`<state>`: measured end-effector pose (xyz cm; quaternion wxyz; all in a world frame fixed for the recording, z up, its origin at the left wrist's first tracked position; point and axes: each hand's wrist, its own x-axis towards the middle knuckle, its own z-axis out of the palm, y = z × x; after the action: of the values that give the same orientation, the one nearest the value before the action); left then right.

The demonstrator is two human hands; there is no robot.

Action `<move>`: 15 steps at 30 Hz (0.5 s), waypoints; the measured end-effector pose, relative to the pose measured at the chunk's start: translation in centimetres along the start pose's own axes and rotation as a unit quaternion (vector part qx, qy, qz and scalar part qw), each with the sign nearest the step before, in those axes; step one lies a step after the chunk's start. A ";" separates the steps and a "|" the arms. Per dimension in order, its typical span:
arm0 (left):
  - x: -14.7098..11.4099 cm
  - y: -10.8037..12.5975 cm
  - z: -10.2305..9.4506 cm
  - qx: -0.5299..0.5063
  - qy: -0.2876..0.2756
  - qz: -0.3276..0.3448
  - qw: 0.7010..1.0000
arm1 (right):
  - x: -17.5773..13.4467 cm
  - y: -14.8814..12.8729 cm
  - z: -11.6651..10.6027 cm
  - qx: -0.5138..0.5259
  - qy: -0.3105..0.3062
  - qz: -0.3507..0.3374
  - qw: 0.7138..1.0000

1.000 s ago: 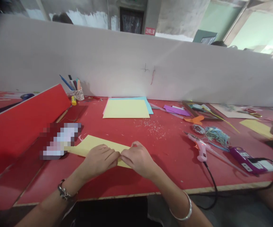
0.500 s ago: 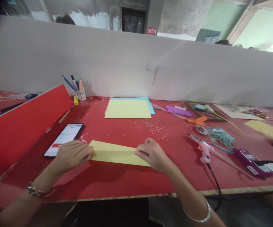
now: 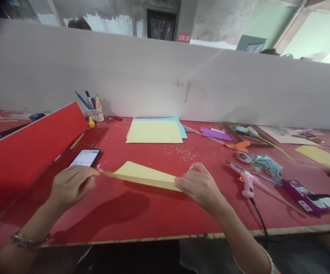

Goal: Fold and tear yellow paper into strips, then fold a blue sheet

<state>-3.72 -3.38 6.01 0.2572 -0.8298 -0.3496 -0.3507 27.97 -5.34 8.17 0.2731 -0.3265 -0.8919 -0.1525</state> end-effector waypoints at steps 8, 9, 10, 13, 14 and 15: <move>2.3 5.1 1.2 -0.029 -0.086 0.029 0.995 | 0.6 -1.5 0.5 -0.072 -0.002 -0.019 0.997; 2.4 5.4 1.2 -0.036 -0.093 0.028 0.995 | 0.7 -1.7 0.8 -0.079 -0.004 -0.017 0.997; 2.5 5.7 1.3 -0.045 -0.098 0.029 0.994 | 0.9 -2.1 1.2 -0.083 -0.007 -0.018 0.996; 3.0 6.5 1.7 -0.087 -0.104 0.027 0.990 | 1.8 -3.3 2.5 -0.084 -0.019 -0.039 0.996; 3.1 6.8 1.8 -0.103 -0.106 0.024 0.989 | 2.2 -3.8 3.0 -0.082 -0.015 -0.048 0.995; 3.3 7.0 1.9 -0.120 -0.107 0.021 0.987 | 2.5 -4.2 3.4 -0.080 -0.006 -0.052 0.995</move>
<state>4.04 -5.21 6.05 0.1245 -0.8943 -0.3133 -0.2942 22.29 -5.67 6.49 0.2322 -0.3014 -0.8942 -0.2357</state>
